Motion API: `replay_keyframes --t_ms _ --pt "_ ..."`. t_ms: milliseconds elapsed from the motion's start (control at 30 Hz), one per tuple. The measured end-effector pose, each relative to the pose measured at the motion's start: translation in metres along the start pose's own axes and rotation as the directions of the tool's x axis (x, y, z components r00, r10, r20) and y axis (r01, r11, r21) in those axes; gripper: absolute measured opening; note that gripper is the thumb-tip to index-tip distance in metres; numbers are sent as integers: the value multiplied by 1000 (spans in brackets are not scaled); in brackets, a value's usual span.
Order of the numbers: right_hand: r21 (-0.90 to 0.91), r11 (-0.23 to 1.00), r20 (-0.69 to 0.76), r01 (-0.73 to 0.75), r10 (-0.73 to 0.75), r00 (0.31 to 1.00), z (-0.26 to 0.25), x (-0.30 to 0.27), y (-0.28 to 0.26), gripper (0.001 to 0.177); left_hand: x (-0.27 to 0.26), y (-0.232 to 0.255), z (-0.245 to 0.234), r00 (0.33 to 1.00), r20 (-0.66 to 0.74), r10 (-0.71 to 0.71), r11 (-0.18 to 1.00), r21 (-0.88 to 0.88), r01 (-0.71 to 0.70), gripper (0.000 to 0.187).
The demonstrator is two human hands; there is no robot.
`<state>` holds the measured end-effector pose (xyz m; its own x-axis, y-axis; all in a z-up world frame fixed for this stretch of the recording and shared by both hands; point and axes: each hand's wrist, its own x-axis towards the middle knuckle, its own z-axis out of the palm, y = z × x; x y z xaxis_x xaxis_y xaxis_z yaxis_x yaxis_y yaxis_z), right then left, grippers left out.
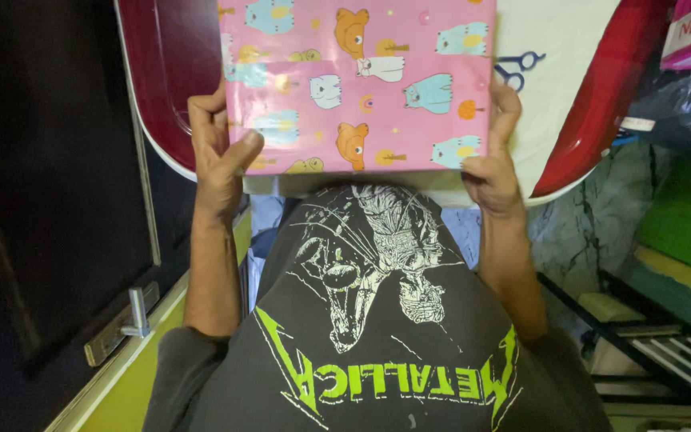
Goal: The person wraps a rectangular box in pink patterned wrapping paper on a chair seat, folding the paper around it and securing it with tape, using scissors to cut tape. They then place a second box on a sheet of yellow patterned wrapping paper and begin folding the paper around it, applying tape.
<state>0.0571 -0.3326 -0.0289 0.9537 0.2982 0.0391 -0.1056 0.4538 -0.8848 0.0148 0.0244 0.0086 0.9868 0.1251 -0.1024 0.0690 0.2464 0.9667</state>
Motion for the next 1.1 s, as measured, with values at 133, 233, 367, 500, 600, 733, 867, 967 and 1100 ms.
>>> replay_keyframes --t_ms 133,233,367,500,600,733,867,967,1100 --pt "-8 999 41 -39 39 998 2 -1 6 112 0 -15 -4 1000 12 27 1000 -10 -27 56" --pt "-108 993 52 -46 52 997 2 -4 8 105 5 -16 -8 999 30 42 999 -17 -41 53" --pt "-224 974 21 -5 10 1000 -5 -5 12 90 19 -10 -2 979 -205 10 976 215 35 51" --pt "-428 900 -33 83 -107 994 -3 -1 11 81 8 0 35 898 62 436 435 859 -270 58" --pt "-761 641 15 96 -131 991 7 -5 -2 75 9 -1 74 890 338 306 115 915 -388 72" --pt "-987 34 151 154 -83 985 24 -6 -15 83 10 -9 110 908 417 41 10 909 -417 73" --pt "-969 -191 180 158 -104 978 34 -2 -14 86 10 -11 115 913 401 70 -15 916 -401 64" --pt "-978 -165 146 124 -125 981 33 -3 -5 89 10 -14 112 914 398 73 -29 917 -397 65" --pt "-983 -152 130 105 -168 977 19 -3 8 99 11 -16 111 915 398 72 -33 918 -396 67"
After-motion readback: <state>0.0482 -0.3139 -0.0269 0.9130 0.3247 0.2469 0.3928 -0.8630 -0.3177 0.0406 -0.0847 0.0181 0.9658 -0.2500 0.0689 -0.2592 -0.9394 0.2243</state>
